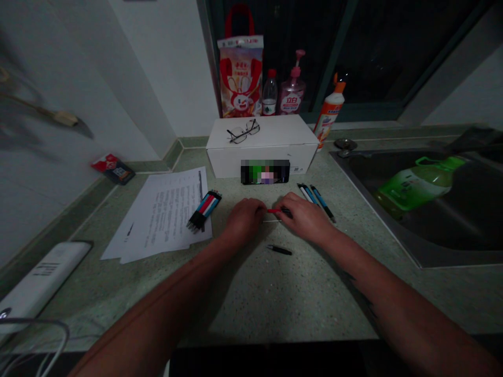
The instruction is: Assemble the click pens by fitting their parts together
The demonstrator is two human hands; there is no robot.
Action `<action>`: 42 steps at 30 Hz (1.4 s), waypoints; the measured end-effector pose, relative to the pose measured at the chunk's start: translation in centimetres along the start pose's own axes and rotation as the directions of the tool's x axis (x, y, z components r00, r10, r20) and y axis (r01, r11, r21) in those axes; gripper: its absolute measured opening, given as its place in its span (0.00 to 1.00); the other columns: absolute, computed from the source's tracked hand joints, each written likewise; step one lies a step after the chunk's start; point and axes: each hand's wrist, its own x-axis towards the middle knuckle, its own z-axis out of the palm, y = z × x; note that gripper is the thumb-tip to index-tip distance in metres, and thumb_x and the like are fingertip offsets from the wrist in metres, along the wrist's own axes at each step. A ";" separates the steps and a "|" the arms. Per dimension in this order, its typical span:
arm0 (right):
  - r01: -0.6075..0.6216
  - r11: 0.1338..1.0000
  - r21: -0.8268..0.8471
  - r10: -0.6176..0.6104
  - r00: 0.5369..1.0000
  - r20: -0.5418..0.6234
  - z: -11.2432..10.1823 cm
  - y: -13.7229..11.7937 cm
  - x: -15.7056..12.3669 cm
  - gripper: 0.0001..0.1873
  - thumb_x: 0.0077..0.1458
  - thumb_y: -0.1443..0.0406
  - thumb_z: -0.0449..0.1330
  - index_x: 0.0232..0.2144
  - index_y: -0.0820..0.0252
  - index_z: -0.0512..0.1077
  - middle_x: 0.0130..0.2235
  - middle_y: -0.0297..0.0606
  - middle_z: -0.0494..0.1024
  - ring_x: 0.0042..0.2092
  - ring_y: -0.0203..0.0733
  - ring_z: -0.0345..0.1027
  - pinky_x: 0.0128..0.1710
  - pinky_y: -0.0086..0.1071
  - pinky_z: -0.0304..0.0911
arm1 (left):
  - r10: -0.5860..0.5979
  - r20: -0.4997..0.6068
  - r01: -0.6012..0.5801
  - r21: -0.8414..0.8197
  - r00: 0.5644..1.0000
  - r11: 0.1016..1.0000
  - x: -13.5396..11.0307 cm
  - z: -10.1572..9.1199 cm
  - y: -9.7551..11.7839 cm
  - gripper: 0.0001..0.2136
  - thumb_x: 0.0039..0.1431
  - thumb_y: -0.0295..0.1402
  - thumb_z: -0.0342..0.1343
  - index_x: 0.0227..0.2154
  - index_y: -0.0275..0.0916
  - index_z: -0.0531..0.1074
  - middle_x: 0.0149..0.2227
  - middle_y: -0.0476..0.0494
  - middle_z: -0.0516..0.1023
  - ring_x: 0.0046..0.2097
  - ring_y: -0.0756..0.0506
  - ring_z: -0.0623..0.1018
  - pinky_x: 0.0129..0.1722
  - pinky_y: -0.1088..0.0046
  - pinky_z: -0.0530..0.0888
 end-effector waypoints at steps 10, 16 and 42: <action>0.054 0.997 0.057 -0.055 0.998 0.011 -0.1 -0.3 0.0 0.09 0.66 0.63 0.56 0.44 0.55 0.76 0.42 0.40 0.80 0.42 0.45 0.74 0.40 0.37 0.64 | -0.133 -0.017 0.124 -0.275 0.991 0.953 -0.2 -0.3 0.0 0.05 0.63 0.31 0.57 0.34 0.40 0.78 0.36 0.45 0.82 0.38 0.45 0.78 0.41 0.67 0.73; 0.097 0.991 0.090 -0.099 0.995 0.014 0.1 -0.2 0.0 0.08 0.67 0.64 0.56 0.44 0.55 0.74 0.43 0.39 0.80 0.42 0.44 0.74 0.41 0.36 0.63 | -0.211 0.027 0.202 -0.428 0.977 0.881 -0.3 -0.9 0.7 0.02 0.59 0.31 0.60 0.31 0.40 0.76 0.32 0.49 0.82 0.34 0.47 0.78 0.38 0.70 0.73; -0.050 0.997 0.051 0.060 0.971 -0.231 -0.3 1.1 0.2 0.15 0.69 0.63 0.50 0.45 0.58 0.77 0.44 0.47 0.78 0.47 0.52 0.71 0.49 0.44 0.64 | 0.074 0.056 -0.083 0.174 0.996 0.981 -0.4 -0.9 -0.5 0.05 0.63 0.27 0.55 0.34 0.39 0.75 0.39 0.41 0.78 0.45 0.40 0.75 0.47 0.61 0.72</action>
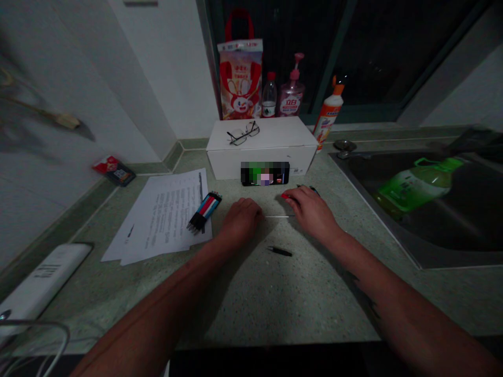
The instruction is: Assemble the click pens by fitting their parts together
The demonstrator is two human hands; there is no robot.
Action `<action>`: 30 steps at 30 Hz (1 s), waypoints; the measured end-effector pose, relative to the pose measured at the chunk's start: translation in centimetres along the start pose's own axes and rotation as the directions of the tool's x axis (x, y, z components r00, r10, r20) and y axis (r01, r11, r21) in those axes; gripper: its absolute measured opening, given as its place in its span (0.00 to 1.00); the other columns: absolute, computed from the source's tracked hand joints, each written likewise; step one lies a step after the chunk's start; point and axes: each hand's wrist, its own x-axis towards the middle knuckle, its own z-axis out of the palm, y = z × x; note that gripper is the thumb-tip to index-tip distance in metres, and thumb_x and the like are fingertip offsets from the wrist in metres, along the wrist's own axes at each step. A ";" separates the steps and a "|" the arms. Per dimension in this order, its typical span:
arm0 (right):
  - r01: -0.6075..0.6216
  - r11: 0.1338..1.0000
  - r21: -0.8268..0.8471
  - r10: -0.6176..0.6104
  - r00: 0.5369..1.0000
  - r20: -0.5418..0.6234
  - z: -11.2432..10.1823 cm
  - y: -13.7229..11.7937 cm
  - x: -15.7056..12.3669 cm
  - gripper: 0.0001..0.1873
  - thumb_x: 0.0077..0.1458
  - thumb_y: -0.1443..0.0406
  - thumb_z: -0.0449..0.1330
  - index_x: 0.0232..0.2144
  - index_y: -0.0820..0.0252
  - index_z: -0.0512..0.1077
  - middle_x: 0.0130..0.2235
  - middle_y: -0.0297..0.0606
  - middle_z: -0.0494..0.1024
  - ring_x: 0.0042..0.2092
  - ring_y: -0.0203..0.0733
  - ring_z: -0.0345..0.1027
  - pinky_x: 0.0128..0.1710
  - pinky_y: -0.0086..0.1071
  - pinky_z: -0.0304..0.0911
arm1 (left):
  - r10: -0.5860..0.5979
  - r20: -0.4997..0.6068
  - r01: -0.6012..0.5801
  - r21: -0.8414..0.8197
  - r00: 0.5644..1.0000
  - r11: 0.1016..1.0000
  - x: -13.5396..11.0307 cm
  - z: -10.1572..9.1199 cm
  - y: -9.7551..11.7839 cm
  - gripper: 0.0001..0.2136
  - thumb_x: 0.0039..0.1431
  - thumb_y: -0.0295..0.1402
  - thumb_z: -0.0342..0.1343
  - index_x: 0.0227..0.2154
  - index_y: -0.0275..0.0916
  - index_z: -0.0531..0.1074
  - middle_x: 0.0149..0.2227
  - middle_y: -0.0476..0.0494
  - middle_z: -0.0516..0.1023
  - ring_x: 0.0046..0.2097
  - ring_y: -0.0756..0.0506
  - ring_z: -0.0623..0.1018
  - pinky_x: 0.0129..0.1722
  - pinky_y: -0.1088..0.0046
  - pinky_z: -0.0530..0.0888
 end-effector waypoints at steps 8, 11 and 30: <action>0.012 0.998 -0.062 -0.010 0.999 0.046 0.0 0.5 0.0 0.16 0.70 0.64 0.50 0.47 0.58 0.78 0.45 0.47 0.77 0.48 0.52 0.71 0.49 0.43 0.65 | -0.185 -0.146 0.171 -0.100 0.972 0.980 0.2 -0.8 -0.4 0.08 0.65 0.30 0.52 0.31 0.42 0.73 0.36 0.40 0.78 0.42 0.38 0.75 0.44 0.57 0.71; 0.052 0.997 -0.056 -0.048 0.996 0.080 -0.1 0.0 0.0 0.15 0.69 0.65 0.51 0.47 0.57 0.78 0.44 0.46 0.78 0.48 0.52 0.71 0.49 0.44 0.64 | -0.182 -0.120 0.171 -0.101 0.976 0.980 0.2 -1.0 -0.1 0.08 0.64 0.30 0.52 0.31 0.41 0.74 0.36 0.39 0.78 0.42 0.37 0.75 0.44 0.57 0.70; 0.183 0.983 -0.025 -0.175 0.965 0.194 0.4 -0.8 -0.5 0.25 0.64 0.75 0.51 0.57 0.52 0.73 0.48 0.42 0.79 0.50 0.49 0.71 0.48 0.41 0.66 | 0.011 -0.244 -0.020 -0.036 0.970 0.999 -0.4 -0.3 0.1 0.05 0.65 0.32 0.58 0.42 0.40 0.75 0.43 0.40 0.80 0.48 0.38 0.76 0.49 0.55 0.72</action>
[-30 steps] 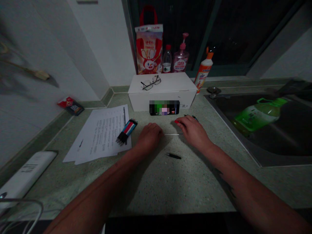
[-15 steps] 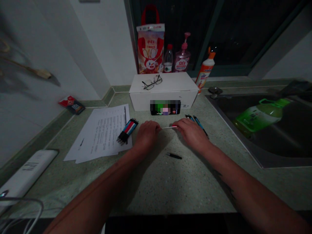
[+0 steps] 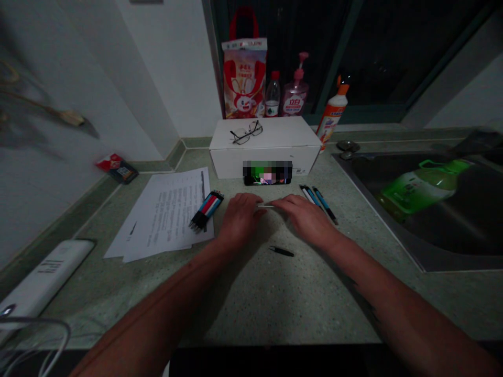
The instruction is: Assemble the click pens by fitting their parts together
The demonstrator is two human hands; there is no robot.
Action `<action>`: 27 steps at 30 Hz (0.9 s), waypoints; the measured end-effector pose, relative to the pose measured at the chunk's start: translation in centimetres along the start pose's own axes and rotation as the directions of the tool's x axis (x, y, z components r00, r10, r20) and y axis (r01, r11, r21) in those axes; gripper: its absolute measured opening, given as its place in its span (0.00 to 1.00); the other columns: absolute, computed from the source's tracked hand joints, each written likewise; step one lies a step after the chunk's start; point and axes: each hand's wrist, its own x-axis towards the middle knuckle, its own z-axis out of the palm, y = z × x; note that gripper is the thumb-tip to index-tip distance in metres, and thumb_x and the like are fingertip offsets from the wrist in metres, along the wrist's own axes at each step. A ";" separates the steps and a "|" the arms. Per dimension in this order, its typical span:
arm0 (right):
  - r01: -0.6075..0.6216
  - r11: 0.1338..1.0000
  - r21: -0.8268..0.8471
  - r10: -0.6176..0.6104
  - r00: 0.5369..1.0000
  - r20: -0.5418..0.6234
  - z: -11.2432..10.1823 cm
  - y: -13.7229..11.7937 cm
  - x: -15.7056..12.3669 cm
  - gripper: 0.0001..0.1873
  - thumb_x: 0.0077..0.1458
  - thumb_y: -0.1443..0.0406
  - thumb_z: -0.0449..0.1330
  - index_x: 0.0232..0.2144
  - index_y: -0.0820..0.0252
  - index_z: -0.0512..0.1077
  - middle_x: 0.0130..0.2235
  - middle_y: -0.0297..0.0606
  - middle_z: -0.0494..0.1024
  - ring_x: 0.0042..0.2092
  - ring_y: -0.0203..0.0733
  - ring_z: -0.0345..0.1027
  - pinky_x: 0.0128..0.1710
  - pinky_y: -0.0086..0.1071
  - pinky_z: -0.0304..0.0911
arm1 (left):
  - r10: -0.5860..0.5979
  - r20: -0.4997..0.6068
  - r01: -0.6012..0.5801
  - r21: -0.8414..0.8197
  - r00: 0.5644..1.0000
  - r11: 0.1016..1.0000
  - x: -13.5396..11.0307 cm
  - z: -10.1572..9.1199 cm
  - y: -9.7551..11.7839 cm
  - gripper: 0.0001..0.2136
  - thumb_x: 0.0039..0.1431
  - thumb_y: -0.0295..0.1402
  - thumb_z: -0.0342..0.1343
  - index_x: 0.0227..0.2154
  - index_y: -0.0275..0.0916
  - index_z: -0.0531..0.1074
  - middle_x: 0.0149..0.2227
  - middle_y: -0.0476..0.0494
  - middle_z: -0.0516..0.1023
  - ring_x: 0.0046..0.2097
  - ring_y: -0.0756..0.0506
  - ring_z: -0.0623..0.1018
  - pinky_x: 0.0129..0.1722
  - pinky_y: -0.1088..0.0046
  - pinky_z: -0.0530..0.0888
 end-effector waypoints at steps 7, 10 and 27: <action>-0.120 0.993 0.003 0.120 0.986 -0.120 -0.3 0.6 -0.1 0.27 0.61 0.78 0.48 0.56 0.57 0.73 0.48 0.45 0.77 0.48 0.50 0.73 0.47 0.40 0.67 | 0.383 0.260 -0.329 -0.230 0.886 0.916 -0.7 -0.9 1.8 0.14 0.60 0.44 0.65 0.43 0.42 0.77 0.45 0.43 0.79 0.50 0.40 0.75 0.52 0.59 0.70; -0.140 0.990 -0.011 0.137 0.980 -0.147 -0.2 0.7 0.0 0.24 0.62 0.77 0.48 0.54 0.57 0.74 0.47 0.45 0.77 0.46 0.50 0.74 0.45 0.40 0.67 | 0.464 0.377 -0.375 -0.288 0.802 0.881 -0.9 -0.7 2.3 0.10 0.63 0.43 0.62 0.38 0.41 0.78 0.44 0.44 0.79 0.49 0.40 0.75 0.51 0.61 0.69; -0.175 0.984 -0.032 0.165 0.965 -0.202 -0.5 0.8 -0.1 0.19 0.65 0.73 0.48 0.51 0.57 0.74 0.46 0.45 0.78 0.46 0.50 0.74 0.43 0.40 0.67 | 0.062 0.134 -0.022 -0.283 0.989 0.959 -0.7 -0.7 1.9 0.04 0.63 0.29 0.57 0.38 0.40 0.76 0.38 0.43 0.81 0.42 0.42 0.78 0.46 0.60 0.73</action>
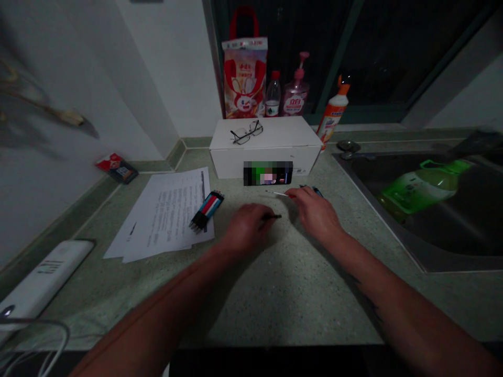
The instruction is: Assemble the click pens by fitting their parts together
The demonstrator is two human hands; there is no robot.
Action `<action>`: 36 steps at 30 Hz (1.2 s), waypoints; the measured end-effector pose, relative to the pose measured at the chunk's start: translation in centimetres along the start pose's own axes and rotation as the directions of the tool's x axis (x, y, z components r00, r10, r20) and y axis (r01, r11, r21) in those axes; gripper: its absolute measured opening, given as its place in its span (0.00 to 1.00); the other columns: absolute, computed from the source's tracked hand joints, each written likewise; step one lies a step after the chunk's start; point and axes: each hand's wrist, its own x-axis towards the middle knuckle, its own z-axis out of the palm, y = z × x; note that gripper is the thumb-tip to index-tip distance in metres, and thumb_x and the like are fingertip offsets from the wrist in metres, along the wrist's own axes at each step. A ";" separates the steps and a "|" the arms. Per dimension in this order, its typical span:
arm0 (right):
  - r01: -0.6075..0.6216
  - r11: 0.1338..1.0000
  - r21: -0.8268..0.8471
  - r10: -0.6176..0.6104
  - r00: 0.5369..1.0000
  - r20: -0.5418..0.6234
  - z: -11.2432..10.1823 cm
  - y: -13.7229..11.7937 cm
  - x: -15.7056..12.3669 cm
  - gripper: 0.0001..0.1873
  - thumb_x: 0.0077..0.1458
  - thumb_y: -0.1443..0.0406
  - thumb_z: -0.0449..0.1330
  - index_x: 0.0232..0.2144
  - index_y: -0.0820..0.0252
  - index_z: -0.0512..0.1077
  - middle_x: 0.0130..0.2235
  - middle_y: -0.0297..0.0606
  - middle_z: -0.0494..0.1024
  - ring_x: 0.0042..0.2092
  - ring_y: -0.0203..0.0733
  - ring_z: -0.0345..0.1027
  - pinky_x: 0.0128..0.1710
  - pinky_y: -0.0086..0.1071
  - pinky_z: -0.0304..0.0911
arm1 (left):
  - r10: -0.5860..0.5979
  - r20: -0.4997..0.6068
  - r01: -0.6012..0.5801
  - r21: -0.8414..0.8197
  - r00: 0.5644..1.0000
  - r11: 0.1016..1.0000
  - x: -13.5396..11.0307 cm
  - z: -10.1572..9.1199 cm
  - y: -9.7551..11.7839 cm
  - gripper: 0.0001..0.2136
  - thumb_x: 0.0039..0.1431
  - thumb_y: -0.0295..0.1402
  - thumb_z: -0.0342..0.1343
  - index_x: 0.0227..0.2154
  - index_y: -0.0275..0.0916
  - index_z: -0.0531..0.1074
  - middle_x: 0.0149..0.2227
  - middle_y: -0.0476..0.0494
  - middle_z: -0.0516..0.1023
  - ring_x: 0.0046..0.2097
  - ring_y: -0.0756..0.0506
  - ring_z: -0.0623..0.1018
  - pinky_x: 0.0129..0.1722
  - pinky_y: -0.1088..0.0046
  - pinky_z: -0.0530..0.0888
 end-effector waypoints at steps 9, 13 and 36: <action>0.022 0.999 -0.026 -0.022 0.999 -0.023 -0.1 0.1 0.1 0.20 0.64 0.74 0.49 0.51 0.56 0.74 0.46 0.44 0.78 0.46 0.49 0.73 0.43 0.40 0.68 | -0.303 -0.383 0.259 -0.163 0.873 0.952 0.9 -0.7 -1.7 0.05 0.63 0.31 0.55 0.38 0.44 0.76 0.42 0.44 0.81 0.45 0.42 0.79 0.50 0.60 0.74; 0.050 0.999 -0.012 -0.050 0.999 -0.014 -0.2 -0.1 0.0 0.20 0.64 0.74 0.50 0.51 0.55 0.75 0.46 0.44 0.78 0.47 0.49 0.73 0.44 0.39 0.68 | -0.301 -0.356 0.268 -0.140 0.885 0.953 0.8 -0.6 -1.8 0.06 0.65 0.33 0.54 0.39 0.44 0.76 0.42 0.45 0.81 0.45 0.42 0.79 0.50 0.59 0.74; 0.109 0.960 0.256 -0.143 0.982 0.119 0.3 -1.9 -0.4 0.11 0.69 0.66 0.51 0.46 0.56 0.74 0.43 0.43 0.81 0.45 0.48 0.75 0.46 0.42 0.69 | -0.285 -0.093 0.255 -0.246 0.954 0.935 0.7 -0.3 -1.0 0.04 0.62 0.31 0.57 0.34 0.42 0.77 0.39 0.44 0.83 0.42 0.43 0.80 0.47 0.61 0.75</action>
